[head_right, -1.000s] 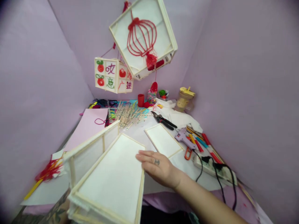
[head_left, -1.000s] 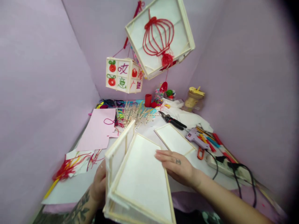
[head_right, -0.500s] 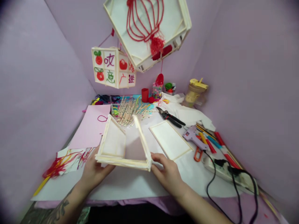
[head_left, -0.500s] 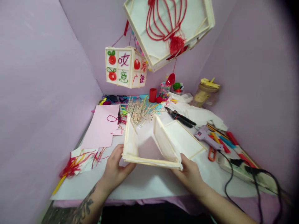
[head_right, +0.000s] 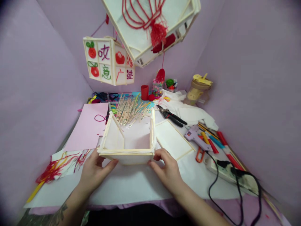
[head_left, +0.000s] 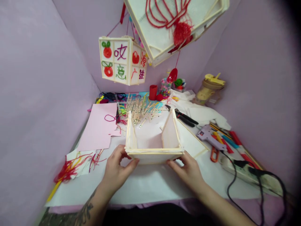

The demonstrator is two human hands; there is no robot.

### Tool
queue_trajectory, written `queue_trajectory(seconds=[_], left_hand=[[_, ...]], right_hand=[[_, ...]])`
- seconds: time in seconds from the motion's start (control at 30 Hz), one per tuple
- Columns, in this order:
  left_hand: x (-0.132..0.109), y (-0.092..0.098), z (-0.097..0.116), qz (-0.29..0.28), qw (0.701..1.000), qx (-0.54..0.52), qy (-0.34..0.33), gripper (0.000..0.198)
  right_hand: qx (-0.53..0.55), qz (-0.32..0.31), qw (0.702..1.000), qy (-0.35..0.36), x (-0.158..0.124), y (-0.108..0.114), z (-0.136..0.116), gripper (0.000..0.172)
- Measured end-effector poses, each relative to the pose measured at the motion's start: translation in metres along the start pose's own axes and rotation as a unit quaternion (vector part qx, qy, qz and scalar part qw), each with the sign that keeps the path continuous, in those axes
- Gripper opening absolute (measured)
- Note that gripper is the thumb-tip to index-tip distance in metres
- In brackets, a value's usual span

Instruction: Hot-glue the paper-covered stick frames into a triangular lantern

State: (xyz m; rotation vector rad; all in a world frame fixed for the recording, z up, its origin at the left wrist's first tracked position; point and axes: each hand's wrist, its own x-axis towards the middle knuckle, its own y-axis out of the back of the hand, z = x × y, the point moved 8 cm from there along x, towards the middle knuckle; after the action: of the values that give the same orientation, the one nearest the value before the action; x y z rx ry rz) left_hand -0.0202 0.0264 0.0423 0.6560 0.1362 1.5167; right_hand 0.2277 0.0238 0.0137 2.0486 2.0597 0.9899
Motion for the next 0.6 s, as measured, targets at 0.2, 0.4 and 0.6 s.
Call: queue_trajectory(seconds=[0.2, 0.4, 0.6], left_hand=[[-0.009, -0.001, -0.016, 0.017, 0.999, -0.015, 0.023, 0.021], [-0.013, 0.001, -0.025, 0.024, 1.0, -0.019, 0.0, 0.027], [-0.014, -0.005, -0.022, 0.031, 0.996, 0.018, -0.087, 0.033]], right_hand=[[0.006, -0.002, 1.0, 0.026, 0.001, 0.0, -0.003, 0.005], [0.008, -0.021, 0.999, 0.034, 0.005, -0.001, -0.003, 0.007], [0.036, -0.013, 0.997, 0.068, 0.008, -0.003, -0.003, 0.007]])
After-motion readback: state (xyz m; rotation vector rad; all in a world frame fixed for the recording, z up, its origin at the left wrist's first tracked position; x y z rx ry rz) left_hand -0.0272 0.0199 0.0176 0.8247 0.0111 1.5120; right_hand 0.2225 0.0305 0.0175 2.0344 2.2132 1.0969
